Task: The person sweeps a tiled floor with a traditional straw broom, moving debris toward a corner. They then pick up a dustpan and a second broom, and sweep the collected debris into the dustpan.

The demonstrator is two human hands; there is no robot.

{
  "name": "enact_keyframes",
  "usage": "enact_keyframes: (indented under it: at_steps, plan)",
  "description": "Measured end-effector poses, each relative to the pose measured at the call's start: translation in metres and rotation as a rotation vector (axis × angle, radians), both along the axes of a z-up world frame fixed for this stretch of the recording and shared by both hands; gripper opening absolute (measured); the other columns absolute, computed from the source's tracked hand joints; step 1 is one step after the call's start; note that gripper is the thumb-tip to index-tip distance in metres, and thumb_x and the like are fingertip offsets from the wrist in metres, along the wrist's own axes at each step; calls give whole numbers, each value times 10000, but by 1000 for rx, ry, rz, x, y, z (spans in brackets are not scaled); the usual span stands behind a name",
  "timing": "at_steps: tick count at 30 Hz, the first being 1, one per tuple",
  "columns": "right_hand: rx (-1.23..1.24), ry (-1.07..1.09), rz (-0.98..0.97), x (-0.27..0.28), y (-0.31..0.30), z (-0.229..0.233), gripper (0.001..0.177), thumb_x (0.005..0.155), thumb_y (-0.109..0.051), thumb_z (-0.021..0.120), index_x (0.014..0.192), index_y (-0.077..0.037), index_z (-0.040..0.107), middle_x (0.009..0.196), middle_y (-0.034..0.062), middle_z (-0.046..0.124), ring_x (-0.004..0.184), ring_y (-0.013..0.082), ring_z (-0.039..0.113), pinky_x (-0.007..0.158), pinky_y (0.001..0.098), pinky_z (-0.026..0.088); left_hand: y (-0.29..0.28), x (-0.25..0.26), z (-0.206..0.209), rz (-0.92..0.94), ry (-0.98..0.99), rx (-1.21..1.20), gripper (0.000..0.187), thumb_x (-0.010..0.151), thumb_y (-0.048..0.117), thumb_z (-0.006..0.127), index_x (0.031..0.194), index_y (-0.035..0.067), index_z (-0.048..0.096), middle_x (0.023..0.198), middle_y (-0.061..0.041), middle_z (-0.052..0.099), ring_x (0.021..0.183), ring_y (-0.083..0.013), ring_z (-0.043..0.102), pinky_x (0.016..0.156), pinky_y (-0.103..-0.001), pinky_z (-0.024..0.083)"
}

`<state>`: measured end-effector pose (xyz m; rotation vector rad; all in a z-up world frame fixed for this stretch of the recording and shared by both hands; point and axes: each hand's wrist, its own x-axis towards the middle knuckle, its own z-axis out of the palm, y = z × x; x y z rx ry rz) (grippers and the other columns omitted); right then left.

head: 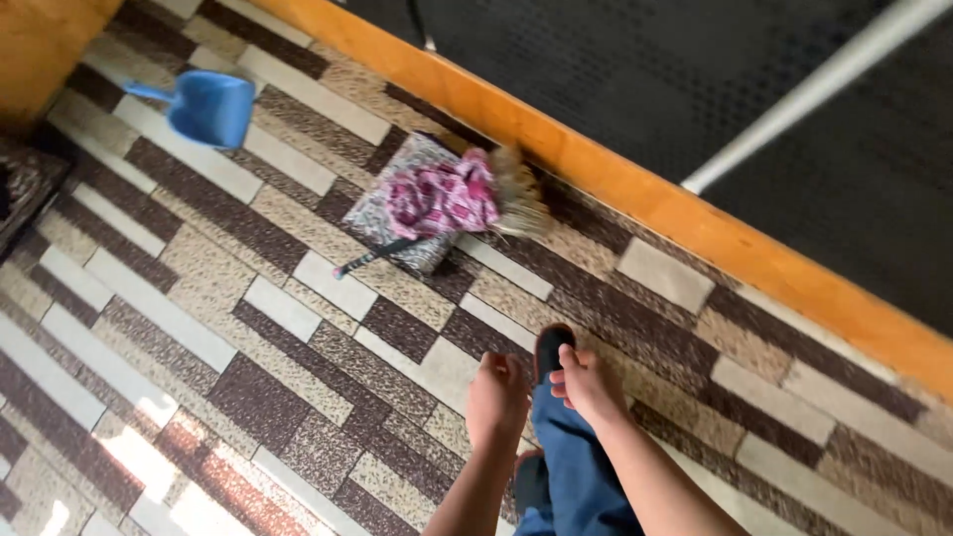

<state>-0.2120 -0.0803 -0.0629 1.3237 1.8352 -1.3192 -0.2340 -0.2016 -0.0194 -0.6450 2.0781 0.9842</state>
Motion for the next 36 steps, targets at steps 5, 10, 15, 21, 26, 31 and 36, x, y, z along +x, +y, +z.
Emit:
enact_keyframes:
  at_steps: [5, 10, 15, 21, 26, 31, 36]
  plan:
    - [16, -56, 120, -48, -11, -22, 424, 996, -408, 427, 1022, -88, 703, 832, 31, 755, 634, 150, 704, 543, 288, 555, -9, -33, -20, 82, 22, -43, 317, 945, 399, 397, 882, 150, 583, 805, -97, 708, 755, -327, 644, 622, -462, 441]
    - [28, -115, 285, -105, -15, -11, 457, 1024, -448, 408, 915, -103, 686, 748, 9, 733, 633, 126, 692, 527, 233, 557, -5, -83, -41, 73, -32, -78, 276, 988, 395, 388, 983, 167, 542, 854, -64, 717, 708, -261, 650, 596, -400, 475]
    - [35, -112, 331, -143, -17, -30, 458, 1035, -405, 410, 917, -51, 676, 766, 60, 740, 613, 155, 685, 522, 249, 539, -10, -129, -29, 93, -42, -92, 225, 1004, 353, 403, 1085, 176, 516, 859, -75, 720, 660, -243, 650, 509, -376, 453]
    - [-26, -92, 180, -165, -23, -63, 437, 978, -341, 485, 1084, 51, 647, 891, 178, 743, 681, 216, 740, 560, 288, 624, -19, -162, -66, -11, -24, -146, 210, 981, 319, 397, 1090, 178, 509, 984, -194, 665, 988, -428, 658, 857, -498, 522]
    - [-33, -103, 160, -180, -27, -100, 451, 1006, -329, 448, 1113, 70, 629, 914, 189, 736, 706, 227, 741, 589, 283, 629, -19, -180, -128, -83, 72, -135, 179, 969, 271, 415, 1039, 147, 524, 921, -180, 662, 891, -439, 674, 740, -524, 552]
    - [-50, -52, 157, -209, -29, -150, 480, 992, -345, 484, 1108, 96, 632, 888, 217, 723, 751, 272, 738, 631, 340, 629, -22, -210, -196, -357, 190, -259, 216, 951, 188, 421, 1148, 128, 486, 1083, -156, 632, 971, -426, 674, 806, -537, 563]
    - [-56, -69, 120, -229, -30, -217, 465, 968, -342, 527, 1084, 97, 626, 869, 215, 721, 724, 256, 737, 610, 313, 629, -31, -231, -249, -535, 172, -331, 288, 968, 154, 445, 1256, 160, 443, 1022, -113, 654, 836, -319, 689, 681, -432, 581]
